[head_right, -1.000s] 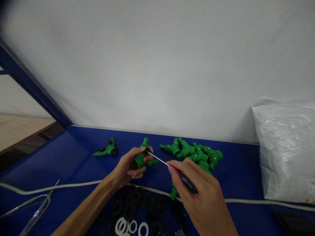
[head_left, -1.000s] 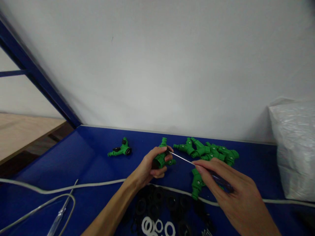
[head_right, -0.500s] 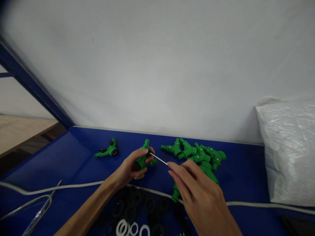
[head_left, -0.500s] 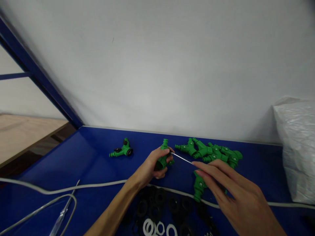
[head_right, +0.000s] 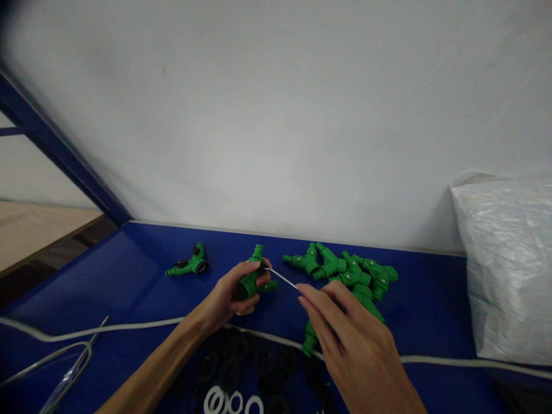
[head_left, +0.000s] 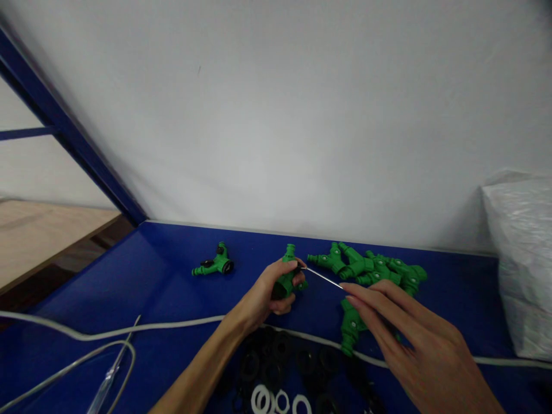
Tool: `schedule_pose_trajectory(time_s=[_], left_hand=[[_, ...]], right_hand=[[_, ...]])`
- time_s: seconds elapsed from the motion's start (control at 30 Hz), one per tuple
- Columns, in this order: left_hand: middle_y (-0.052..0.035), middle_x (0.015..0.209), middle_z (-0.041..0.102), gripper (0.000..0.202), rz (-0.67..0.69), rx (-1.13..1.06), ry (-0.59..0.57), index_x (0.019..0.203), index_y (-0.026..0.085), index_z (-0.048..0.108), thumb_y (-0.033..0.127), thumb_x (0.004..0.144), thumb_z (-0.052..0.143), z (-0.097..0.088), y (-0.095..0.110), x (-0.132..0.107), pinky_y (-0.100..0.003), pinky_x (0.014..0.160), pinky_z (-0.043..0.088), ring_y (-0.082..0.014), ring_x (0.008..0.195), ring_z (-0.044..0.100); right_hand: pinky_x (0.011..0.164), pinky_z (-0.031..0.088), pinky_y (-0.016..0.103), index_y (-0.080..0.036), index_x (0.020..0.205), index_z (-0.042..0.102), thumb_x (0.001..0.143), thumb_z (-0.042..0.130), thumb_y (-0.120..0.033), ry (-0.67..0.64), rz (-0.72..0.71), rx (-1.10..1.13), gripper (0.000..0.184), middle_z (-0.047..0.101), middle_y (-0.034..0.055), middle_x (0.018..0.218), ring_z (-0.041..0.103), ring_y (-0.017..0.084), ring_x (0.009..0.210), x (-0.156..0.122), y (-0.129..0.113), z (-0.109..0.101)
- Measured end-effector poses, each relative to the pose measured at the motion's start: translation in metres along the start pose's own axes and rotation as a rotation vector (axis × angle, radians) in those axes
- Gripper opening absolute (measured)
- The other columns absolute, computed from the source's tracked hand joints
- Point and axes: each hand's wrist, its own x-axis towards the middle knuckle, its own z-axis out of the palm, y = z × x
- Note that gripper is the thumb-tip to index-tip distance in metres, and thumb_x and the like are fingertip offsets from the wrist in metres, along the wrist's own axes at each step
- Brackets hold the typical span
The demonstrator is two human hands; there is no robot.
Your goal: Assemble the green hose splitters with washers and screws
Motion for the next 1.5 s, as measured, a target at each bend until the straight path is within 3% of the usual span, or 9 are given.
schedule_pose_trajectory(time_s=[0.27,0.6,0.8,0.93,1.1,1.27,1.5], left_hand=[[0.0073,0.075,0.042,0.021,0.003,0.002,0.002,0.102,0.019,0.053,0.038,0.095,0.05,0.002,-0.001,-0.001,-0.016,0.036,0.013,0.0015,0.037,0.022],[0.0072,0.075,0.041,0.026,0.0,0.013,0.015,0.101,0.02,0.053,0.043,0.09,0.056,0.002,0.0,-0.001,-0.016,0.036,0.013,0.0013,0.037,0.022],[0.0069,0.076,0.043,0.028,0.008,0.056,0.031,0.101,0.02,0.053,0.045,0.089,0.056,0.001,-0.001,0.0,-0.016,0.036,0.014,0.0012,0.037,0.024],[0.0066,0.077,0.043,0.025,0.034,0.104,0.042,0.1,0.02,0.053,0.043,0.091,0.054,0.001,-0.002,0.0,-0.017,0.036,0.013,0.001,0.037,0.025],[0.006,0.077,0.044,0.026,0.051,0.184,0.057,0.1,0.019,0.054,0.044,0.092,0.053,0.001,-0.003,0.001,-0.018,0.036,0.014,0.0,0.039,0.027],[0.006,0.078,0.044,0.025,0.054,0.208,0.056,0.1,0.02,0.053,0.043,0.093,0.052,0.0,-0.003,0.001,-0.019,0.035,0.013,-0.0002,0.038,0.027],[0.0053,0.079,0.044,0.026,0.057,0.217,0.055,0.102,0.02,0.055,0.044,0.094,0.053,-0.001,-0.004,0.0,-0.018,0.037,0.014,-0.0002,0.04,0.028]], right_hand=[[0.08,0.06,0.02,-0.016,0.105,0.073,0.104,0.028,-0.01,-0.006,-0.042,-0.031,0.045,0.078,0.0075,0.097,0.073,0.015,0.083,-0.001,0.003,-0.001],[0.081,0.061,0.025,-0.022,0.115,0.072,0.102,0.04,-0.013,-0.04,0.076,0.055,0.036,0.078,0.0044,0.101,0.074,0.018,0.091,-0.011,0.003,0.003],[0.078,0.062,0.027,-0.019,0.111,0.073,0.099,0.035,-0.004,-0.026,-0.026,-0.026,0.043,0.078,0.0059,0.103,0.074,0.019,0.085,-0.008,0.004,0.001],[0.076,0.062,0.027,-0.017,0.107,0.074,0.1,0.034,-0.006,-0.031,-0.068,-0.052,0.042,0.079,0.0077,0.1,0.074,0.02,0.084,-0.006,0.004,-0.001],[0.077,0.062,0.031,-0.025,0.108,0.075,0.101,0.036,-0.009,-0.045,0.054,0.027,0.042,0.078,0.0065,0.101,0.075,0.022,0.089,-0.014,0.003,0.007],[0.082,0.063,0.034,-0.027,0.106,0.074,0.101,0.049,-0.027,-0.158,0.243,0.119,0.026,0.078,0.0049,0.102,0.075,0.024,0.095,-0.024,0.005,0.013],[0.083,0.063,0.039,-0.028,0.112,0.074,0.101,0.042,-0.02,-0.133,0.162,0.086,0.034,0.078,0.0053,0.109,0.074,0.027,0.102,-0.038,0.012,0.017]])
